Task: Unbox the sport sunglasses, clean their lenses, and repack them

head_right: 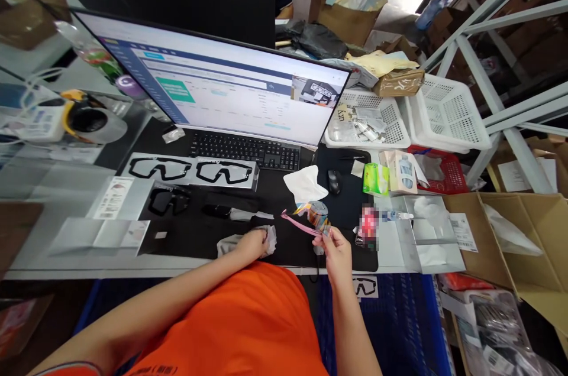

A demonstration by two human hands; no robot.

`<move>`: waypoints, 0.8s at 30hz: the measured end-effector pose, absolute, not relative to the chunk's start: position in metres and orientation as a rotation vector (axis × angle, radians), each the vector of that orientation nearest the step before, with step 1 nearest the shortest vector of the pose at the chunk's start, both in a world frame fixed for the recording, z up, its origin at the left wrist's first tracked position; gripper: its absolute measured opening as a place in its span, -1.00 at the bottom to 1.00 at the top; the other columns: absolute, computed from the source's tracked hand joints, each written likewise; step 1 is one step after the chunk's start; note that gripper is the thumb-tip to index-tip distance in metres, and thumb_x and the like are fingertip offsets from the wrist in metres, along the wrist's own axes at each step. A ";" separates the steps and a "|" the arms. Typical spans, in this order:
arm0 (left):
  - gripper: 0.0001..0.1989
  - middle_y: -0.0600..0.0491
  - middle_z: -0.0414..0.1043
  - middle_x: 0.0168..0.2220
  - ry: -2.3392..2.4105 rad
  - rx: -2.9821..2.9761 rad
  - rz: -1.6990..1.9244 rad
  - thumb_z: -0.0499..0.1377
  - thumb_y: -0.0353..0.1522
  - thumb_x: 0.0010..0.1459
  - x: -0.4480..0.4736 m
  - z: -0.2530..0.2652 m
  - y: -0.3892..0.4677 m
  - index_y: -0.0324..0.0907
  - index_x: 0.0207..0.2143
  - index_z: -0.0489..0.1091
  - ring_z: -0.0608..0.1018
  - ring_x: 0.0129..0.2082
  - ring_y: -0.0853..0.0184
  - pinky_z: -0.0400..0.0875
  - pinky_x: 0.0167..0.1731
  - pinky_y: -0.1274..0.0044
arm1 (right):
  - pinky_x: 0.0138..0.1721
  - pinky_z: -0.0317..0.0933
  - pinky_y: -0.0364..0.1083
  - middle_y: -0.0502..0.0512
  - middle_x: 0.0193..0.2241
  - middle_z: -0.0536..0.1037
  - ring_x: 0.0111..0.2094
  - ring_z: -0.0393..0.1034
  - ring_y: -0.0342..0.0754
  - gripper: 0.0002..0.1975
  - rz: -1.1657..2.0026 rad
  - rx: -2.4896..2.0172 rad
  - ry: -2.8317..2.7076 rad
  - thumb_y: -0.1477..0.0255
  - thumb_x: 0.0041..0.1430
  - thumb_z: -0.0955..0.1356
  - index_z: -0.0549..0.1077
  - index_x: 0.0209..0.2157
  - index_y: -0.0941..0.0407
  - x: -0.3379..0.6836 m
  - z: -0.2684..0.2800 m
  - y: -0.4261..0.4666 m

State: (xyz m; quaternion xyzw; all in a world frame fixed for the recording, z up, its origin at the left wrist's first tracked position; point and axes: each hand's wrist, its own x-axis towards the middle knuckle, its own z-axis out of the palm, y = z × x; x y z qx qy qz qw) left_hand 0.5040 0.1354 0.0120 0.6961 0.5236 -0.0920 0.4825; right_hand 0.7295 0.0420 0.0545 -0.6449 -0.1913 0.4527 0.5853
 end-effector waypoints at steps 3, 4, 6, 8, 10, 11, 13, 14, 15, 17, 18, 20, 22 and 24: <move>-0.76 0.00 0.50 -0.16 1.232 1.726 -0.213 0.19 -0.24 0.31 0.484 0.029 0.130 -0.23 -0.12 0.44 0.55 -0.22 0.31 0.51 -0.18 0.37 | -0.38 0.45 -0.09 0.04 -0.41 0.54 -0.47 0.43 -0.11 -0.71 1.059 -1.469 -0.407 0.17 -0.01 0.57 0.60 -0.37 0.09 0.734 0.067 0.040; -0.81 0.04 0.49 -0.26 1.223 1.739 -0.181 0.18 -0.26 0.31 0.475 0.038 0.128 -0.23 -0.23 0.44 0.53 -0.29 0.34 0.47 -0.22 0.42 | -0.40 0.45 -0.10 0.04 -0.40 0.54 -0.48 0.42 -0.12 -0.71 1.069 -1.454 -0.398 0.18 -0.02 0.58 0.60 -0.37 0.09 0.734 0.072 0.039; -0.81 0.09 0.44 -0.39 1.234 1.756 -0.099 0.09 -0.34 0.29 0.455 0.061 0.124 -0.17 -0.39 0.37 0.47 -0.39 0.37 0.36 -0.33 0.51 | -0.43 0.44 -0.11 0.04 -0.39 0.55 -0.50 0.41 -0.14 -0.70 1.097 -1.424 -0.390 0.18 -0.04 0.59 0.62 -0.37 0.09 0.732 0.082 0.039; -0.81 0.11 0.40 -0.45 1.268 1.761 -0.017 0.03 -0.35 0.27 0.434 0.089 0.123 -0.14 -0.43 0.31 0.44 -0.43 0.37 0.28 -0.40 0.54 | -0.45 0.44 -0.11 0.04 -0.40 0.54 -0.52 0.40 -0.14 -0.70 1.128 -1.391 -0.395 0.19 -0.05 0.59 0.63 -0.36 0.09 0.727 0.091 0.042; -0.80 0.13 0.39 -0.46 1.305 1.761 0.056 0.00 -0.31 0.28 0.416 0.119 0.128 -0.13 -0.40 0.30 0.45 -0.44 0.36 0.27 -0.41 0.55 | -0.46 0.44 -0.12 0.04 -0.42 0.54 -0.52 0.40 -0.15 -0.71 1.156 -1.357 -0.412 0.20 -0.05 0.59 0.64 -0.35 0.09 0.719 0.101 0.047; -0.80 0.14 0.38 -0.47 1.330 1.778 0.098 -0.01 -0.29 0.28 0.407 0.133 0.132 -0.12 -0.39 0.31 0.45 -0.45 0.36 0.26 -0.42 0.55 | -0.46 0.43 -0.12 0.03 -0.43 0.53 -0.52 0.40 -0.15 -0.71 1.167 -1.340 -0.423 0.20 -0.04 0.59 0.65 -0.35 0.09 0.715 0.105 0.050; -0.80 0.14 0.40 -0.46 1.419 1.915 0.232 0.00 -0.29 0.28 0.392 0.160 0.143 -0.11 -0.36 0.34 0.46 -0.47 0.36 0.25 -0.44 0.55 | -0.46 0.43 -0.13 0.04 -0.42 0.54 -0.52 0.40 -0.16 -0.71 1.187 -1.307 -0.451 0.20 -0.03 0.59 0.65 -0.33 0.08 0.708 0.113 0.058; -0.81 0.13 0.43 -0.44 1.471 2.032 0.334 0.01 -0.29 0.28 0.386 0.171 0.149 -0.11 -0.33 0.36 0.48 -0.46 0.36 0.26 -0.43 0.55 | -0.46 0.42 -0.13 0.05 -0.41 0.55 -0.52 0.40 -0.16 -0.71 1.193 -1.292 -0.465 0.20 -0.03 0.59 0.66 -0.33 0.08 0.704 0.117 0.062; -0.82 0.11 0.45 -0.41 1.524 2.163 0.442 0.01 -0.30 0.29 0.380 0.179 0.154 -0.11 -0.29 0.39 0.50 -0.44 0.34 0.28 -0.42 0.55 | -0.45 0.42 -0.13 0.05 -0.41 0.55 -0.52 0.41 -0.16 -0.72 1.200 -1.278 -0.479 0.21 -0.03 0.59 0.66 -0.32 0.08 0.701 0.120 0.065; -0.80 0.07 0.48 -0.38 1.598 2.413 0.613 0.01 -0.32 0.32 0.371 0.183 0.160 -0.11 -0.22 0.43 0.53 -0.40 0.31 0.32 -0.38 0.53 | -0.46 0.41 -0.13 0.05 -0.40 0.56 -0.52 0.42 -0.15 -0.72 1.206 -1.260 -0.503 0.22 -0.03 0.60 0.66 -0.32 0.08 0.696 0.123 0.072; -0.78 0.04 0.51 -0.35 1.611 2.505 0.654 0.00 -0.33 0.33 0.367 0.179 0.161 -0.11 -0.21 0.44 0.54 -0.38 0.30 0.35 -0.36 0.52 | -0.45 0.41 -0.13 0.05 -0.40 0.56 -0.52 0.43 -0.15 -0.72 1.206 -1.257 -0.511 0.23 -0.04 0.60 0.66 -0.31 0.08 0.693 0.124 0.074; -0.75 -0.02 0.55 -0.28 1.598 2.614 0.641 -0.01 -0.35 0.34 0.362 0.160 0.160 -0.11 -0.24 0.47 0.57 -0.33 0.26 0.39 -0.33 0.50 | -0.43 0.42 -0.12 0.04 -0.39 0.55 -0.51 0.44 -0.14 -0.72 1.192 -1.268 -0.518 0.24 -0.04 0.61 0.66 -0.31 0.08 0.688 0.122 0.076; -0.74 -0.05 0.57 -0.18 1.560 2.632 0.568 0.00 -0.40 0.31 0.362 0.130 0.157 -0.09 -0.25 0.49 0.59 -0.26 0.25 0.41 -0.32 0.51 | -0.40 0.43 -0.12 0.02 -0.39 0.54 -0.50 0.44 -0.14 -0.72 1.174 -1.292 -0.513 0.23 -0.05 0.61 0.66 -0.33 0.08 0.682 0.117 0.077; -0.73 -0.04 0.57 -0.20 1.559 2.612 0.470 0.02 -0.48 0.27 0.364 0.098 0.156 -0.09 -0.24 0.51 0.58 -0.31 0.27 0.39 -0.40 0.54 | -0.39 0.43 -0.12 0.01 -0.42 0.53 -0.50 0.44 -0.14 -0.71 1.168 -1.314 -0.507 0.21 -0.06 0.61 0.65 -0.36 0.09 0.674 0.110 0.076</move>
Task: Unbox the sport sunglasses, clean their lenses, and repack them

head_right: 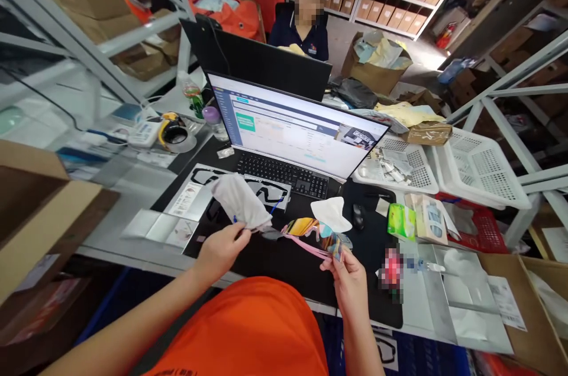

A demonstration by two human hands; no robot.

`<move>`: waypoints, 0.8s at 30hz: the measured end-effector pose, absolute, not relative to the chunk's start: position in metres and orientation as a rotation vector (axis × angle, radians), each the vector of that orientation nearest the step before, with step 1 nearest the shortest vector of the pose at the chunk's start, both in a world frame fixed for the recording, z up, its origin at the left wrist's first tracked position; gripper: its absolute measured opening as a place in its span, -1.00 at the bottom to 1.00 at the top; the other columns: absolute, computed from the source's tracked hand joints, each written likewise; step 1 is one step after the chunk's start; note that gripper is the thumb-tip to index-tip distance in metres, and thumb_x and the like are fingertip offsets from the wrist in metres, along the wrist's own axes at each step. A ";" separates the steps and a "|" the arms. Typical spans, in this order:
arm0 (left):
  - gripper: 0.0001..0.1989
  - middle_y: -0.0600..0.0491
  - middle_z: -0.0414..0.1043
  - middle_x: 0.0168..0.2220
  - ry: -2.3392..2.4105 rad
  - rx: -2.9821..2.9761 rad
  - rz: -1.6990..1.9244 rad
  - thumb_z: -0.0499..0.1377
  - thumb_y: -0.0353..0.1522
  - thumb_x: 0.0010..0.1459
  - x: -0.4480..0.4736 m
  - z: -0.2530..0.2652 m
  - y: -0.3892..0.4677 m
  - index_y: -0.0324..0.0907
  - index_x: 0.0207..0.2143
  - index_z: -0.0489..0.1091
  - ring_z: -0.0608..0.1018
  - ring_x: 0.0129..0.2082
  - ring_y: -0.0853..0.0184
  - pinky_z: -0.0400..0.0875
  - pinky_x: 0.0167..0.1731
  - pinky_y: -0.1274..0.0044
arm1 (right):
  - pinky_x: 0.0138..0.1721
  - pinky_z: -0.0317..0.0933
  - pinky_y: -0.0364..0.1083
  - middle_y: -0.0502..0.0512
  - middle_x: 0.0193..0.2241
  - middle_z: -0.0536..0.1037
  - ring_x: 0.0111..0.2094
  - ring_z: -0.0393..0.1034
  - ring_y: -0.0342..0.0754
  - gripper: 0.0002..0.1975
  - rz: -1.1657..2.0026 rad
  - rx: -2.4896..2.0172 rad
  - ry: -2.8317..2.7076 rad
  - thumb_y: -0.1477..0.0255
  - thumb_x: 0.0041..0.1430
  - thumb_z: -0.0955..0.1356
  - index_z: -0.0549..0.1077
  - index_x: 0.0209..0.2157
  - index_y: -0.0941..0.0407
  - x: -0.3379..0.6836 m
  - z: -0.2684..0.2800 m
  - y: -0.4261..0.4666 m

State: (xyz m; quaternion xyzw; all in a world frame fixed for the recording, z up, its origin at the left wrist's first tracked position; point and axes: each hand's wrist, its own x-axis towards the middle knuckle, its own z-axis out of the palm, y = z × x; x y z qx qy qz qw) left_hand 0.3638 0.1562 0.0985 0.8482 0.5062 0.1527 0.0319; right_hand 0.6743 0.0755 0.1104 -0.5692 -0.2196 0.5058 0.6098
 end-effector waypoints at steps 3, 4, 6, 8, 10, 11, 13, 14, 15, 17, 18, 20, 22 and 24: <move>-0.71 -0.05 0.54 -0.27 1.630 2.531 0.334 0.05 -0.57 0.21 0.369 0.060 0.159 -0.11 -0.23 0.51 0.56 -0.33 0.26 0.35 -0.48 0.55 | -0.39 0.44 -0.11 0.02 -0.44 0.53 -0.50 0.44 -0.13 -0.69 1.181 -1.340 -0.508 0.19 -0.07 0.61 0.65 -0.37 0.10 0.663 0.101 0.072; -0.71 -0.07 0.53 -0.25 1.667 2.496 0.305 0.05 -0.58 0.21 0.371 0.052 0.161 -0.13 -0.22 0.51 0.56 -0.31 0.24 0.35 -0.47 0.55 | -0.39 0.44 -0.11 0.02 -0.44 0.53 -0.51 0.44 -0.14 -0.69 1.187 -1.348 -0.510 0.19 -0.08 0.61 0.65 -0.37 0.11 0.660 0.099 0.070; -0.70 -0.12 0.52 -0.13 1.746 2.425 0.282 0.04 -0.56 0.24 0.374 0.042 0.163 -0.14 -0.15 0.51 0.56 -0.22 0.20 0.39 -0.41 0.51 | -0.40 0.44 -0.11 0.04 -0.42 0.54 -0.51 0.43 -0.14 -0.68 1.199 -1.359 -0.519 0.18 -0.07 0.60 0.65 -0.35 0.11 0.653 0.095 0.067; -0.72 -0.19 0.45 0.05 1.826 2.355 0.297 0.04 -0.46 0.30 0.378 0.041 0.165 -0.17 -0.05 0.49 0.53 -0.10 0.10 0.43 -0.32 0.43 | -0.41 0.44 -0.11 0.04 -0.43 0.53 -0.52 0.43 -0.14 -0.67 1.210 -1.365 -0.531 0.17 -0.06 0.60 0.65 -0.35 0.11 0.647 0.092 0.065; -0.68 -0.26 0.35 0.15 1.890 2.288 0.326 0.07 -0.28 0.33 0.384 0.043 0.168 -0.23 0.00 0.48 0.49 0.00 -0.01 0.44 -0.22 0.34 | -0.41 0.43 -0.11 0.04 -0.47 0.51 -0.52 0.43 -0.13 -0.67 1.218 -1.369 -0.547 0.16 -0.04 0.58 0.65 -0.35 0.12 0.642 0.089 0.065; -0.63 -0.28 0.34 0.16 1.908 2.259 0.338 0.09 -0.19 0.32 0.387 0.044 0.170 -0.26 -0.02 0.49 0.47 0.02 -0.05 0.44 -0.19 0.32 | -0.41 0.43 -0.11 0.03 -0.48 0.50 -0.52 0.43 -0.13 -0.68 1.220 -1.371 -0.557 0.17 -0.03 0.58 0.64 -0.35 0.12 0.639 0.088 0.065; -0.61 -0.28 0.38 0.09 1.909 2.214 0.351 0.11 -0.14 0.30 0.393 0.046 0.175 -0.27 -0.12 0.52 0.46 0.02 -0.05 0.42 -0.18 0.31 | -0.41 0.43 -0.10 0.03 -0.45 0.48 -0.51 0.42 -0.13 -0.69 1.215 -1.375 -0.580 0.17 0.00 0.57 0.64 -0.35 0.12 0.634 0.086 0.067; -0.65 -0.26 0.42 0.04 1.897 2.197 0.352 0.09 -0.17 0.31 0.395 0.047 0.178 -0.26 -0.16 0.53 0.48 -0.01 -0.02 0.41 -0.20 0.33 | -0.40 0.43 -0.10 0.03 -0.42 0.48 -0.50 0.42 -0.13 -0.69 1.207 -1.376 -0.592 0.17 0.02 0.56 0.63 -0.35 0.12 0.632 0.086 0.068; -0.68 -0.24 0.45 -0.01 1.882 2.179 0.356 0.06 -0.24 0.33 0.397 0.048 0.181 -0.25 -0.20 0.53 0.49 -0.05 0.01 0.41 -0.23 0.36 | -0.39 0.43 -0.10 0.04 -0.39 0.47 -0.49 0.41 -0.13 -0.70 1.196 -1.376 -0.605 0.17 0.03 0.55 0.62 -0.35 0.12 0.629 0.085 0.070; -0.72 -0.19 0.48 -0.09 1.840 2.141 0.372 0.02 -0.35 0.33 0.397 0.049 0.187 -0.23 -0.25 0.52 0.52 -0.13 0.10 0.38 -0.29 0.41 | -0.37 0.43 -0.10 0.04 -0.37 0.45 -0.47 0.41 -0.13 -0.70 1.177 -1.374 -0.635 0.15 0.07 0.53 0.61 -0.38 0.12 0.623 0.083 0.073; -0.72 -0.16 0.50 -0.12 1.808 2.124 0.386 0.01 -0.38 0.33 0.395 0.050 0.188 -0.21 -0.28 0.52 0.53 -0.17 0.16 0.38 -0.30 0.44 | -0.37 0.43 -0.09 0.04 -0.37 0.44 -0.47 0.41 -0.13 -0.69 1.169 -1.372 -0.654 0.14 0.07 0.52 0.60 -0.39 0.12 0.619 0.081 0.075; -0.73 -0.07 0.51 -0.20 1.723 2.095 0.417 0.03 -0.39 0.34 0.390 0.052 0.190 -0.19 -0.36 0.48 0.54 -0.24 0.27 0.39 -0.28 0.48 | -0.37 0.43 -0.08 0.05 -0.36 0.43 -0.46 0.41 -0.11 -0.67 1.156 -1.370 -0.692 0.13 0.08 0.51 0.58 -0.43 0.13 0.609 0.076 0.078; -0.74 0.03 0.50 -0.31 1.633 2.076 0.441 0.07 -0.37 0.35 0.384 0.053 0.188 -0.19 -0.41 0.44 0.53 -0.30 0.34 0.41 -0.25 0.49 | -0.37 0.43 -0.06 0.06 -0.35 0.43 -0.46 0.42 -0.10 -0.66 1.140 -1.375 -0.727 0.12 0.12 0.49 0.56 -0.45 0.13 0.599 0.071 0.082; -0.75 0.09 0.45 -0.38 1.578 2.056 0.453 0.14 -0.32 0.34 0.379 0.052 0.186 -0.21 -0.42 0.40 0.51 -0.34 0.37 0.43 -0.25 0.48 | -0.36 0.43 -0.05 0.07 -0.34 0.43 -0.44 0.42 -0.08 -0.65 1.118 -1.389 -0.761 0.12 0.15 0.47 0.56 -0.45 0.13 0.591 0.066 0.086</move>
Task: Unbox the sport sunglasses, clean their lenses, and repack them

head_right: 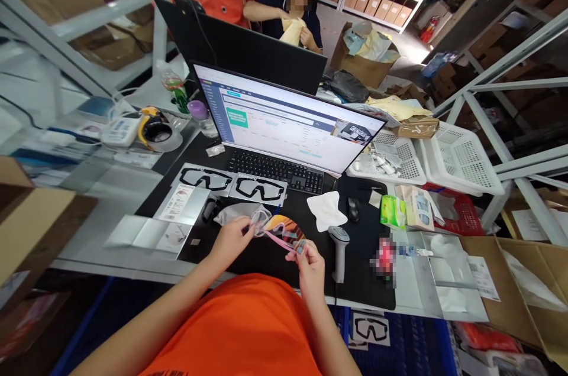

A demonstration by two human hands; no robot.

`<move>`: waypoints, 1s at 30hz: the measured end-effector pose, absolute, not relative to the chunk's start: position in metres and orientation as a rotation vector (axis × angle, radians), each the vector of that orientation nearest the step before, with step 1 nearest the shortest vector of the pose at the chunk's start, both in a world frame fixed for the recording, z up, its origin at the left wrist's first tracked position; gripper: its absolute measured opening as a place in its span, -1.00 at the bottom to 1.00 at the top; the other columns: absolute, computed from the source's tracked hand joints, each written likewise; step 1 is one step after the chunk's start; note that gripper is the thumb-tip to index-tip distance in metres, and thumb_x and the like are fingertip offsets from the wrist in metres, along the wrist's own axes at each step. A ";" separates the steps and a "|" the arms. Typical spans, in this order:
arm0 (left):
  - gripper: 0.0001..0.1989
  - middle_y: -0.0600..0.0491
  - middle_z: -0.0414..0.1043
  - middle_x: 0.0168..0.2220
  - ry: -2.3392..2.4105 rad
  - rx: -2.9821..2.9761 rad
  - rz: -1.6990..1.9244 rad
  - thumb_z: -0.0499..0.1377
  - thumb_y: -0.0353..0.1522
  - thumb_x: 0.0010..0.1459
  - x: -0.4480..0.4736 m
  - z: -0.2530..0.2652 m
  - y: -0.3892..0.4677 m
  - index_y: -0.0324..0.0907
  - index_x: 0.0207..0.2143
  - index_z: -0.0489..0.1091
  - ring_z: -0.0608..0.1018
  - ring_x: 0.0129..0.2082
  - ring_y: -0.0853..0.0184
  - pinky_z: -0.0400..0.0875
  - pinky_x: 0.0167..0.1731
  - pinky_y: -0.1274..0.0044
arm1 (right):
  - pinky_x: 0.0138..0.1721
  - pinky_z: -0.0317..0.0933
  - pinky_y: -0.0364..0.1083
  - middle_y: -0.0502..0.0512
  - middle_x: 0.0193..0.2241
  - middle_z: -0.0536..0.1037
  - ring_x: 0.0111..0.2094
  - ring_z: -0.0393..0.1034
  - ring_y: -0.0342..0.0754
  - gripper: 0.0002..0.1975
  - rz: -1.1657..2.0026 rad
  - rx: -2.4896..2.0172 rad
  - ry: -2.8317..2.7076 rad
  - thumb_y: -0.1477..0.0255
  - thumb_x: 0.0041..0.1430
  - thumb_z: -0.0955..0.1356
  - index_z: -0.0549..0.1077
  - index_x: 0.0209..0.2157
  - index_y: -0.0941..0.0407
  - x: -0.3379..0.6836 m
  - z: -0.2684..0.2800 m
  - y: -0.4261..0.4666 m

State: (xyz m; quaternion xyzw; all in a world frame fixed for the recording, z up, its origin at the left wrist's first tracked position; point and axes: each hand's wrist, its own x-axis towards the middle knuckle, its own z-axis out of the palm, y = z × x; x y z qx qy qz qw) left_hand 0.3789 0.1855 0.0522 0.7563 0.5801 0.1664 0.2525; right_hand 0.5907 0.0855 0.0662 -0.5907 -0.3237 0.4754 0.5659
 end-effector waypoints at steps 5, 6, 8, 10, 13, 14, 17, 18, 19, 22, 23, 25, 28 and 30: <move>-0.74 0.14 0.40 -0.44 1.554 1.977 0.483 0.21 -0.27 0.29 0.371 0.046 0.179 -0.23 -0.43 0.37 0.48 -0.41 0.40 0.45 -0.32 0.49 | -0.32 0.46 -0.06 0.13 -0.26 0.41 -0.34 0.42 -0.05 -0.66 0.997 -1.467 -0.843 0.13 0.19 0.44 0.59 -0.42 0.14 0.583 0.066 0.091; -0.74 0.14 0.39 -0.44 1.545 1.963 0.497 0.22 -0.29 0.29 0.370 0.045 0.178 -0.23 -0.44 0.36 0.48 -0.40 0.40 0.44 -0.32 0.49 | -0.31 0.46 -0.06 0.13 -0.25 0.40 -0.32 0.42 -0.04 -0.66 0.971 -1.484 -0.859 0.13 0.21 0.42 0.60 -0.41 0.13 0.583 0.068 0.091; -0.76 0.13 0.38 -0.44 1.518 1.945 0.530 0.23 -0.35 0.24 0.370 0.045 0.175 -0.22 -0.48 0.34 0.47 -0.39 0.40 0.43 -0.32 0.50 | -0.31 0.46 -0.06 0.15 -0.24 0.41 -0.31 0.41 -0.03 -0.64 0.940 -1.511 -0.898 0.13 0.26 0.39 0.61 -0.41 0.13 0.584 0.070 0.091; -0.78 0.11 0.37 -0.45 1.489 1.931 0.568 0.21 -0.43 0.17 0.371 0.046 0.172 -0.19 -0.53 0.31 0.46 -0.38 0.38 0.41 -0.32 0.51 | -0.30 0.45 -0.05 0.17 -0.24 0.43 -0.29 0.41 -0.01 -0.63 0.933 -1.523 -0.952 0.15 0.29 0.36 0.61 -0.42 0.12 0.583 0.072 0.089; -0.81 0.05 0.41 -0.40 1.455 1.912 0.623 0.14 -0.47 0.14 0.372 0.048 0.168 -0.15 -0.54 0.32 0.49 -0.32 0.33 0.42 -0.28 0.50 | -0.27 0.44 -0.03 0.19 -0.27 0.46 -0.25 0.43 0.03 -0.64 0.947 -1.514 -1.056 0.19 0.31 0.36 0.61 -0.45 0.11 0.581 0.071 0.086; -0.80 0.02 0.43 -0.37 1.446 1.908 0.639 0.11 -0.46 0.17 0.371 0.048 0.167 -0.15 -0.53 0.33 0.51 -0.29 0.31 0.44 -0.25 0.49 | -0.27 0.43 -0.03 0.19 -0.27 0.47 -0.24 0.44 0.04 -0.64 0.949 -1.509 -1.089 0.21 0.32 0.35 0.62 -0.46 0.11 0.580 0.070 0.085; -0.74 -0.06 0.47 -0.17 1.430 1.909 0.672 0.03 -0.42 0.26 0.368 0.049 0.164 -0.15 -0.48 0.39 0.54 -0.14 0.27 0.46 -0.09 0.44 | -0.27 0.43 -0.04 0.18 -0.27 0.48 -0.25 0.44 0.03 -0.67 0.923 -1.497 -1.180 0.27 0.36 0.31 0.62 -0.39 0.10 0.576 0.066 0.081; -0.73 -0.08 0.46 -0.09 1.434 1.914 0.679 0.01 -0.39 0.29 0.367 0.049 0.163 -0.16 -0.46 0.41 0.53 -0.07 0.25 0.46 -0.03 0.41 | -0.25 0.42 -0.04 0.18 -0.27 0.49 -0.25 0.44 0.02 -0.69 0.903 -1.493 -1.213 0.31 0.37 0.29 0.62 -0.35 0.09 0.575 0.065 0.080; -0.72 -0.10 0.43 -0.04 1.442 1.920 0.683 0.01 -0.37 0.30 0.366 0.049 0.162 -0.16 -0.44 0.43 0.52 -0.03 0.22 0.44 0.02 0.38 | -0.22 0.41 -0.04 0.18 -0.27 0.49 -0.24 0.44 0.02 -0.71 0.879 -1.487 -1.250 0.34 0.37 0.29 0.62 -0.30 0.09 0.574 0.064 0.080; -0.70 -0.12 0.38 -0.03 1.460 1.946 0.683 -0.01 -0.34 0.32 0.363 0.050 0.161 -0.16 -0.40 0.46 0.50 0.01 0.19 0.41 0.08 0.33 | -0.13 0.39 -0.02 0.19 -0.23 0.50 -0.18 0.44 0.03 -0.74 0.825 -1.447 -1.385 0.44 0.36 0.27 0.62 -0.17 0.07 0.574 0.061 0.080; -0.68 -0.11 0.38 -0.04 1.461 1.955 0.681 -0.02 -0.34 0.33 0.363 0.049 0.161 -0.16 -0.40 0.46 0.50 0.00 0.19 0.42 0.08 0.33 | -0.11 0.40 -0.02 0.20 -0.20 0.50 -0.15 0.45 0.04 -0.73 0.818 -1.425 -1.436 0.47 0.36 0.27 0.61 -0.12 0.06 0.575 0.060 0.080; -0.66 -0.10 0.38 -0.06 1.458 1.971 0.672 -0.04 -0.34 0.34 0.361 0.048 0.162 -0.16 -0.41 0.45 0.50 -0.02 0.21 0.42 0.08 0.35 | -0.05 0.40 -0.01 0.22 -0.14 0.51 -0.09 0.46 0.04 -0.67 0.817 -1.368 -1.545 0.52 0.35 0.26 0.58 0.00 0.04 0.578 0.059 0.082; -0.63 -0.09 0.40 -0.07 1.463 1.993 0.634 -0.07 -0.35 0.34 0.357 0.048 0.164 -0.17 -0.46 0.43 0.51 -0.02 0.22 0.43 0.06 0.39 | 0.02 0.41 0.00 0.23 -0.06 0.52 -0.02 0.47 0.02 -0.58 0.820 -1.279 -1.693 0.57 0.33 0.24 0.51 0.12 0.01 0.581 0.056 0.085; -0.62 -0.07 0.43 -0.08 1.480 2.014 0.586 -0.09 -0.37 0.34 0.355 0.052 0.167 -0.16 -0.48 0.41 0.52 -0.03 0.24 0.44 0.04 0.42 | 0.03 0.42 0.01 0.23 -0.04 0.53 -0.01 0.47 0.02 -0.56 0.805 -1.243 -1.759 0.59 0.33 0.23 0.50 0.13 -0.01 0.581 0.054 0.087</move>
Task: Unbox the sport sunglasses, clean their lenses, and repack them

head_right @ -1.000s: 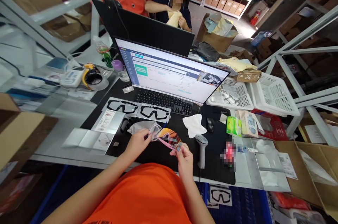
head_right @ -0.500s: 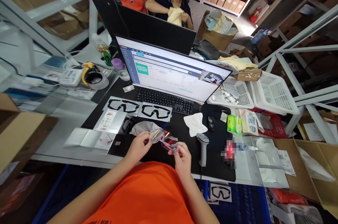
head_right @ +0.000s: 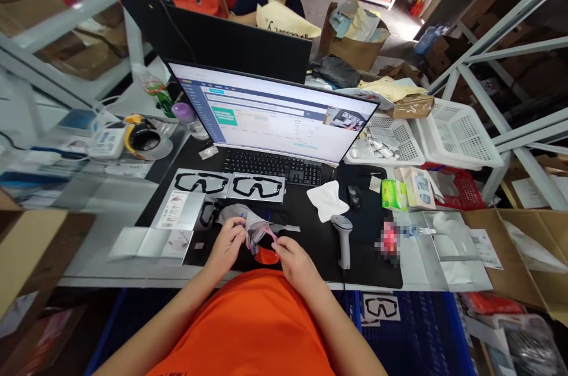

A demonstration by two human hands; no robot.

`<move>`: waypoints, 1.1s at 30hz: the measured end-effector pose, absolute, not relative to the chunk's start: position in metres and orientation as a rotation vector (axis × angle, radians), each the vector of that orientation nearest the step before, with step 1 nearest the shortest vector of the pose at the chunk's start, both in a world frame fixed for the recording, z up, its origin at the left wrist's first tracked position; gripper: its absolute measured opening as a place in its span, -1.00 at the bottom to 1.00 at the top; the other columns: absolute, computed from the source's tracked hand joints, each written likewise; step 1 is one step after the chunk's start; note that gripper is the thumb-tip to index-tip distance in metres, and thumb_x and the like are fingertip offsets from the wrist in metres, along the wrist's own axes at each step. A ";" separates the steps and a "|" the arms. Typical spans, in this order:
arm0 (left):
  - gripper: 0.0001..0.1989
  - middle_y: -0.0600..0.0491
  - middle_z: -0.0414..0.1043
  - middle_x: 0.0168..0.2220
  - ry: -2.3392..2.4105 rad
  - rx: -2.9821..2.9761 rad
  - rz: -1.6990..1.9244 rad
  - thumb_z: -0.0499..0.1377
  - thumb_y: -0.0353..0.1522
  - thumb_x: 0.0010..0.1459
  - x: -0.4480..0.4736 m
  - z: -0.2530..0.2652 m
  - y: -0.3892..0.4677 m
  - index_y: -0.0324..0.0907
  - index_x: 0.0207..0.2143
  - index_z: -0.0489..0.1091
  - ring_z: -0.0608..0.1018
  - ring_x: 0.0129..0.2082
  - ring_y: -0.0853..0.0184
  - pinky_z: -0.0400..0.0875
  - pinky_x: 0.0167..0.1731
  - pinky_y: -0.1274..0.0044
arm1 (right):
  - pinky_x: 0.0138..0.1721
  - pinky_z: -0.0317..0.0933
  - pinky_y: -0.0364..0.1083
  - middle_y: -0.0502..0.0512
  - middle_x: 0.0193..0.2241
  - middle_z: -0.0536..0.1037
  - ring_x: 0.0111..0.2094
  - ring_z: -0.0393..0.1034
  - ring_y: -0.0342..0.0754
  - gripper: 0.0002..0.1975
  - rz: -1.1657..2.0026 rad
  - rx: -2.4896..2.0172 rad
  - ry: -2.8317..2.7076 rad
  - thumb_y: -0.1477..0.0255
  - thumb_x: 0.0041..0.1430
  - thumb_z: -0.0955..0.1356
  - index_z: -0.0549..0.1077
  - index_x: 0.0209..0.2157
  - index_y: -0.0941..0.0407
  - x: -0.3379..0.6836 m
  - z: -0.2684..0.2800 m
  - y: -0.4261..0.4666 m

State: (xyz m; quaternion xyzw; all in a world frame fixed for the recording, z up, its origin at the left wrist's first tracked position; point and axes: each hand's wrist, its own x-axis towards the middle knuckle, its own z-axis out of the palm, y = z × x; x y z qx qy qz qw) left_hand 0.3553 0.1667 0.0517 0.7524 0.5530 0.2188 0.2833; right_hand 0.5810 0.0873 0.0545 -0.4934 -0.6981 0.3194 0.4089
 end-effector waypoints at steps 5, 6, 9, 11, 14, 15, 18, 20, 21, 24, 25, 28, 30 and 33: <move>-0.74 -0.17 0.41 0.06 1.677 2.091 0.431 0.00 -0.30 0.33 0.359 0.079 0.185 -0.15 -0.19 0.48 0.42 0.08 -0.02 0.29 0.10 0.09 | 0.00 0.44 0.03 0.30 -0.02 0.49 -0.03 0.47 0.03 -0.55 0.727 -1.231 -1.809 0.58 0.35 0.20 0.45 0.18 0.05 0.576 0.050 0.095; -0.75 -0.19 0.40 0.08 1.688 2.121 0.389 0.06 -0.26 0.31 0.362 0.085 0.192 -0.15 -0.12 0.48 0.38 0.11 -0.08 0.24 0.11 0.03 | -0.02 0.44 0.03 0.30 -0.02 0.49 -0.03 0.47 0.03 -0.55 0.719 -1.227 -1.816 0.58 0.36 0.20 0.44 0.18 0.05 0.575 0.050 0.096; -0.72 -0.14 0.48 -0.01 1.564 2.223 0.203 0.27 -0.19 0.16 0.374 0.098 0.218 -0.12 -0.12 0.49 0.42 0.08 -0.06 0.27 0.11 0.11 | -0.05 0.45 0.01 0.28 -0.05 0.50 -0.05 0.46 0.03 -0.56 0.715 -1.215 -1.839 0.58 0.36 0.19 0.44 0.18 0.06 0.572 0.052 0.102; -0.76 -0.07 0.52 -0.15 1.432 2.256 0.041 0.35 -0.24 0.08 0.381 0.098 0.236 -0.13 -0.21 0.51 0.51 -0.05 0.08 0.38 0.01 0.25 | -0.05 0.44 0.00 0.25 -0.06 0.51 -0.05 0.46 0.02 -0.56 0.723 -1.210 -1.852 0.59 0.36 0.18 0.44 0.16 0.05 0.571 0.054 0.106; -0.79 -0.01 0.51 -0.18 1.293 2.238 -0.167 0.28 -0.25 0.22 0.389 0.093 0.253 -0.20 -0.18 0.47 0.55 -0.18 0.25 0.48 -0.11 0.34 | -0.05 0.44 -0.01 0.22 -0.06 0.52 -0.07 0.47 0.01 -0.57 0.748 -1.209 -1.858 0.60 0.35 0.19 0.46 0.13 0.03 0.570 0.056 0.109; -0.77 -0.01 0.50 -0.15 1.253 2.223 -0.214 0.23 -0.24 0.27 0.391 0.091 0.256 -0.21 -0.15 0.46 0.56 -0.18 0.28 0.50 -0.13 0.34 | -0.05 0.44 -0.02 0.21 -0.06 0.53 -0.08 0.47 0.01 -0.57 0.759 -1.215 -1.855 0.60 0.34 0.20 0.47 0.13 0.03 0.569 0.057 0.110; -0.76 0.00 0.51 -0.14 1.089 2.168 -0.290 0.20 -0.22 0.32 0.392 0.088 0.259 -0.21 -0.11 0.45 0.57 -0.20 0.31 0.53 -0.17 0.38 | -0.01 0.42 0.00 0.23 -0.03 0.51 -0.05 0.46 0.04 -0.56 0.802 -1.243 -1.832 0.61 0.32 0.21 0.47 0.13 0.05 0.568 0.058 0.114; -0.75 0.02 0.52 -0.20 0.975 2.119 -0.286 0.20 -0.20 0.31 0.392 0.089 0.259 -0.22 -0.13 0.46 0.57 -0.28 0.35 0.54 -0.24 0.42 | 0.01 0.40 0.01 0.23 -0.02 0.50 -0.04 0.45 0.06 -0.55 0.844 -1.263 -1.809 0.63 0.30 0.21 0.47 0.13 0.06 0.565 0.059 0.117; -0.73 0.04 0.52 -0.23 0.937 2.093 -0.265 0.20 -0.19 0.31 0.392 0.089 0.259 -0.23 -0.14 0.46 0.56 -0.33 0.37 0.54 -0.28 0.44 | 0.01 0.40 0.00 0.22 -0.02 0.50 -0.04 0.46 0.06 -0.54 0.870 -1.269 -1.796 0.63 0.29 0.21 0.48 0.12 0.05 0.564 0.060 0.118; -0.73 0.06 0.52 -0.33 0.946 2.026 -0.123 0.23 -0.19 0.25 0.391 0.088 0.262 -0.21 -0.16 0.50 0.53 -0.44 0.40 0.50 -0.37 0.52 | -0.02 0.41 -0.05 0.17 -0.06 0.51 -0.11 0.47 0.01 -0.57 0.957 -1.270 -1.742 0.62 0.27 0.26 0.53 0.06 0.01 0.563 0.060 0.119; -0.73 0.06 0.53 -0.35 0.989 2.010 -0.055 0.24 -0.19 0.22 0.389 0.088 0.263 -0.19 -0.17 0.52 0.53 -0.45 0.39 0.48 -0.38 0.53 | -0.02 0.41 -0.05 0.17 -0.07 0.51 -0.11 0.47 0.00 -0.59 0.981 -1.274 -1.712 0.61 0.26 0.27 0.55 0.04 0.01 0.563 0.060 0.119; -0.75 0.02 0.55 -0.34 1.217 1.966 0.191 0.17 -0.22 0.20 0.376 0.087 0.257 -0.12 -0.19 0.56 0.57 -0.36 0.29 0.50 -0.28 0.50 | -0.03 0.42 -0.02 0.19 -0.13 0.51 -0.11 0.46 0.01 -0.70 1.026 -1.333 -1.563 0.57 0.26 0.31 0.59 -0.07 0.07 0.567 0.053 0.120; -0.69 -0.03 0.56 -0.28 1.428 1.920 0.359 0.02 -0.26 0.27 0.361 0.085 0.241 -0.12 -0.15 0.53 0.58 -0.23 0.22 0.49 -0.14 0.41 | -0.13 0.47 -0.03 0.18 -0.19 0.50 -0.14 0.47 0.01 -0.79 1.056 -1.376 -1.441 0.49 0.29 0.31 0.62 -0.19 0.10 0.570 0.045 0.120; -0.64 -0.10 0.54 -0.19 1.724 1.812 0.504 -0.08 -0.29 0.29 0.342 0.080 0.202 -0.18 -0.09 0.46 0.57 -0.19 0.20 0.48 -0.11 0.36 | -0.28 0.52 -0.08 0.16 -0.22 0.47 -0.21 0.50 -0.02 -0.71 1.138 -1.366 -1.320 0.30 0.34 0.31 0.61 -0.34 0.13 0.570 0.035 0.119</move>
